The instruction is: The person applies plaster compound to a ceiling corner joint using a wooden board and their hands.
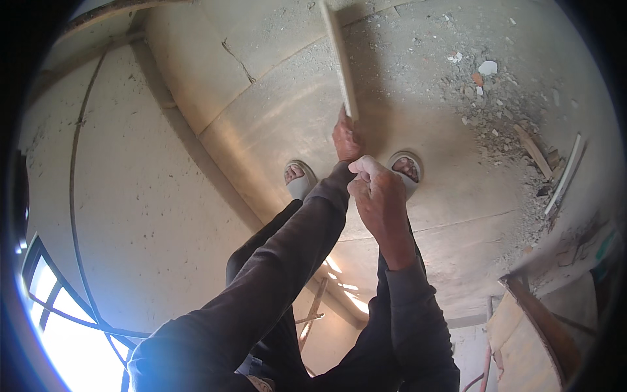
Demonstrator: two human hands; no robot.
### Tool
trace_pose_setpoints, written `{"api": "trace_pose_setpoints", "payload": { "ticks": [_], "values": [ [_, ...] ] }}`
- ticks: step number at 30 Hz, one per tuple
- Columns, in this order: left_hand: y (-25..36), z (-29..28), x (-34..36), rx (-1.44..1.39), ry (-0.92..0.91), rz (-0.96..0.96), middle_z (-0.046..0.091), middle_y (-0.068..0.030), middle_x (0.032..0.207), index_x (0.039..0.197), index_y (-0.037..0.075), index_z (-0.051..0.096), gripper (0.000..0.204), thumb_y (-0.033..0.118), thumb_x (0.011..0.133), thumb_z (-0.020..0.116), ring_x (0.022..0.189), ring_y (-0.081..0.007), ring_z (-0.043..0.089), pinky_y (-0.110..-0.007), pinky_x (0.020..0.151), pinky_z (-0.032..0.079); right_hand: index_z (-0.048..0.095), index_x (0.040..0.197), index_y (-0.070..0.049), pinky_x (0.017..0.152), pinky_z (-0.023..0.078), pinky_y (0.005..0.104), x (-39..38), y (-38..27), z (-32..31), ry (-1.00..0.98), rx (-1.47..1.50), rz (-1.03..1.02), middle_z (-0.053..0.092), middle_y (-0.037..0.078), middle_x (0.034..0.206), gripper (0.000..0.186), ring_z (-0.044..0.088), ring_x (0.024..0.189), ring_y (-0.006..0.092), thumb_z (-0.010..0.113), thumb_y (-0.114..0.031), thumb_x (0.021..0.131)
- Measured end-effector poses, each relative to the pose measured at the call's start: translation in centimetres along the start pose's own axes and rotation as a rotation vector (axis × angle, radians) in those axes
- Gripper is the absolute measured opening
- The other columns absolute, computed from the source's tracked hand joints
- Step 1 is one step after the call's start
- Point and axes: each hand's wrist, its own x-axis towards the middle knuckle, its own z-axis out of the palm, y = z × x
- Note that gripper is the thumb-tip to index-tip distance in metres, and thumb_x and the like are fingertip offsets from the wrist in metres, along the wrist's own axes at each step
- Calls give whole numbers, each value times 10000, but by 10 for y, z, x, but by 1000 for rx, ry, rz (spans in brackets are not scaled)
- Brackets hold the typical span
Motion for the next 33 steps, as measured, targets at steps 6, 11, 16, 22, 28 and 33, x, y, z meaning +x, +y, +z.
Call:
{"api": "trace_pose_setpoints", "payload": {
  "ticks": [6, 11, 16, 22, 28, 33],
  "values": [
    [44, -4, 4, 46, -233, 316, 642, -259, 1004, 1402, 84, 445, 560, 30, 852, 536, 843, -442, 623, -518, 742, 503, 667, 920, 28, 722, 453, 381, 3, 5, -2, 61, 15, -60, 649, 146, 679, 205, 611, 654, 255, 559, -72, 776],
    [30, -52, 52, -24, -96, 180, 658, -261, 934, 1287, -69, 507, 441, 110, 888, 568, 816, -395, 639, -442, 735, 498, 653, 940, 24, 751, 482, 382, 6, 2, -16, 40, -87, -97, 658, 156, 687, 209, 651, 673, 282, 541, -85, 801],
    [-34, -120, 144, 249, 297, 165, 656, -268, 937, 1139, -40, 556, 410, 161, 781, 567, 852, -416, 643, -483, 739, 487, 648, 992, 48, 724, 526, 377, 11, -14, -26, -4, -7, -5, 681, 227, 796, 250, 697, 762, 328, 564, -67, 787],
    [-45, -136, 229, 470, 309, 135, 651, -257, 932, 1049, -7, 554, 290, 81, 775, 518, 938, -455, 621, -508, 820, 484, 646, 1008, 52, 736, 524, 355, 13, -11, -46, 19, 167, 14, 686, 223, 835, 260, 701, 790, 294, 559, -64, 792],
    [-20, -110, 234, 566, 351, 137, 658, -263, 951, 1031, 42, 559, 233, 90, 803, 574, 954, -455, 624, -512, 817, 490, 637, 1011, 58, 740, 522, 358, 17, -42, -54, 1, 98, -69, 680, 220, 822, 269, 695, 782, 305, 550, -64, 788],
    [27, -63, 225, 475, 211, 137, 670, -264, 921, 1032, 12, 588, 265, 108, 785, 575, 925, -450, 643, -498, 811, 507, 634, 1004, 53, 754, 519, 386, 15, -30, -51, -26, 141, -31, 680, 232, 860, 266, 692, 817, 335, 549, -66, 781]
  ]
}}
